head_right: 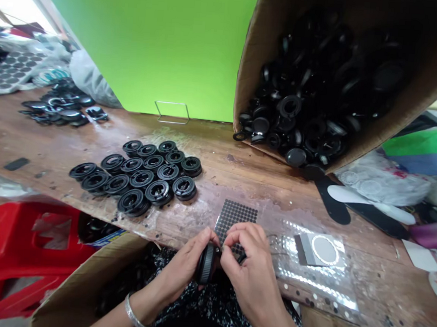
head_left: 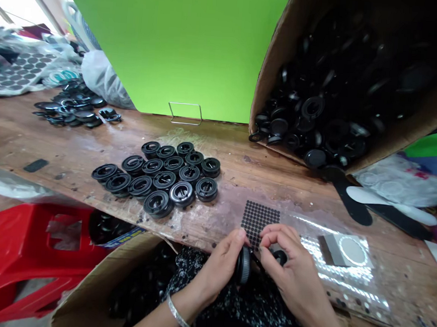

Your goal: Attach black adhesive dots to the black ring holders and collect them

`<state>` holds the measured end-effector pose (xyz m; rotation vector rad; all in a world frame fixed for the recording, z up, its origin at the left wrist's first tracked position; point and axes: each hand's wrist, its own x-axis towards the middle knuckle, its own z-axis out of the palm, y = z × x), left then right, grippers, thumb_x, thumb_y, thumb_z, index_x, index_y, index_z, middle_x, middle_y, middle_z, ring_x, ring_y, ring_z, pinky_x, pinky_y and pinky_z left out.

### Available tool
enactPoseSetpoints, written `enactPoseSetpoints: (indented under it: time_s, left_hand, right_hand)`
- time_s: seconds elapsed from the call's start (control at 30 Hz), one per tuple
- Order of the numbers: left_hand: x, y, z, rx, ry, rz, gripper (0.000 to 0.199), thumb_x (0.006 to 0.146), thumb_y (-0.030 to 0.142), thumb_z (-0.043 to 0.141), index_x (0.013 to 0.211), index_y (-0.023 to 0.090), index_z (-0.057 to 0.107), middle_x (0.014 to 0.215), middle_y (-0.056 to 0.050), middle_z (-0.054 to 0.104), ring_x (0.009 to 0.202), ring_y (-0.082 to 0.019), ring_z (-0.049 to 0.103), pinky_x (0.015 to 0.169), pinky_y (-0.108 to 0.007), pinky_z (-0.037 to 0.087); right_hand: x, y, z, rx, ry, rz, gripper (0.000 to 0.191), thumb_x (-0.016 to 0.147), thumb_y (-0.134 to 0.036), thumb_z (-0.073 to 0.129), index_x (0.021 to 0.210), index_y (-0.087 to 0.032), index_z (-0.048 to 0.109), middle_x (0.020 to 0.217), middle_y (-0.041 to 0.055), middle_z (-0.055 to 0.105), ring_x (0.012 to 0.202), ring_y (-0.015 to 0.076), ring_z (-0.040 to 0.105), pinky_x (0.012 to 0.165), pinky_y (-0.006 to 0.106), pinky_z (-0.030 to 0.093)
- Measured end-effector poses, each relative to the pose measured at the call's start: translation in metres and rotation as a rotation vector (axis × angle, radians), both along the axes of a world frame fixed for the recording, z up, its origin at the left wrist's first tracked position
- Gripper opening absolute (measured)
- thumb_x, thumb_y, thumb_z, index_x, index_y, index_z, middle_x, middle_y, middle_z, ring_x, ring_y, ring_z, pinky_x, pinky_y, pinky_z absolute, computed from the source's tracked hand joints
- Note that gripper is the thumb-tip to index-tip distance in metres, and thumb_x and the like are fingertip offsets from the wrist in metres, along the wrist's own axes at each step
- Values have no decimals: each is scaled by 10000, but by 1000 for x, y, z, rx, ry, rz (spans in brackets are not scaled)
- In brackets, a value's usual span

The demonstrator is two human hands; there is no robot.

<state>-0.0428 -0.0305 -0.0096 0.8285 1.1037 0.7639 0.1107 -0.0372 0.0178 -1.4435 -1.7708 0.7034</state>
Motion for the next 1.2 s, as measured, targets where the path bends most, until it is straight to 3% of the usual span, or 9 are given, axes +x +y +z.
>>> enactPoseSetpoints:
  time_s: [0.27, 0.47, 0.57, 0.73, 0.87, 0.97, 1.2]
  left_hand:
    - [2, 2, 5, 158, 63, 21, 473, 856, 637, 501, 719, 191, 573, 654, 12, 493, 616, -135, 442, 561, -238, 378]
    - [7, -4, 7, -96, -34, 19, 501, 843, 694, 457, 795, 205, 554, 544, 60, 419, 422, -98, 346, 395, -225, 270]
    - [9, -6, 7, -106, -41, -8, 497, 838, 687, 473, 763, 200, 538, 548, 58, 420, 423, -91, 332, 390, -220, 255]
    - [11, -3, 7, 15, 3, -7, 456, 827, 618, 553, 682, 187, 531, 571, 50, 404, 495, -95, 329, 458, -226, 279]
    - [12, -2, 7, 23, 22, 2, 441, 842, 604, 537, 699, 187, 553, 561, 51, 392, 494, -103, 310, 475, -234, 278]
    - [14, -3, 7, 46, 28, -6, 439, 841, 596, 540, 678, 188, 531, 596, 41, 401, 524, -107, 319, 493, -230, 294]
    - [20, -4, 5, 33, 40, 29, 456, 818, 624, 555, 665, 195, 540, 544, 47, 393, 503, -114, 334, 493, -241, 306]
  right_hand:
    - [0, 1, -9, 86, -158, 66, 99, 830, -152, 555, 769, -228, 541, 904, 21, 617, 947, 219, 545, 843, 397, 400]
    - [-2, -9, -14, 221, -191, 54, 113, 863, -128, 545, 823, -233, 555, 906, 23, 611, 968, 218, 539, 913, 433, 369]
    - [-2, -16, -16, 300, -207, 21, 130, 846, -98, 540, 847, -228, 542, 897, 24, 601, 967, 220, 534, 949, 461, 346]
    - [1, -19, -14, 92, -97, 37, 146, 833, -99, 508, 766, -220, 462, 823, 8, 564, 843, 182, 524, 773, 341, 414]
    - [4, -18, -12, 11, 3, -16, 129, 863, -149, 501, 756, -222, 491, 846, 18, 579, 846, 177, 541, 746, 311, 441]
    - [4, -19, -13, 85, -43, -35, 126, 875, -162, 517, 764, -221, 525, 846, 24, 592, 863, 190, 551, 764, 332, 445]
    - [10, -21, -16, 360, -206, 33, 162, 839, -55, 549, 863, -215, 561, 864, 30, 611, 933, 200, 577, 1020, 511, 382]
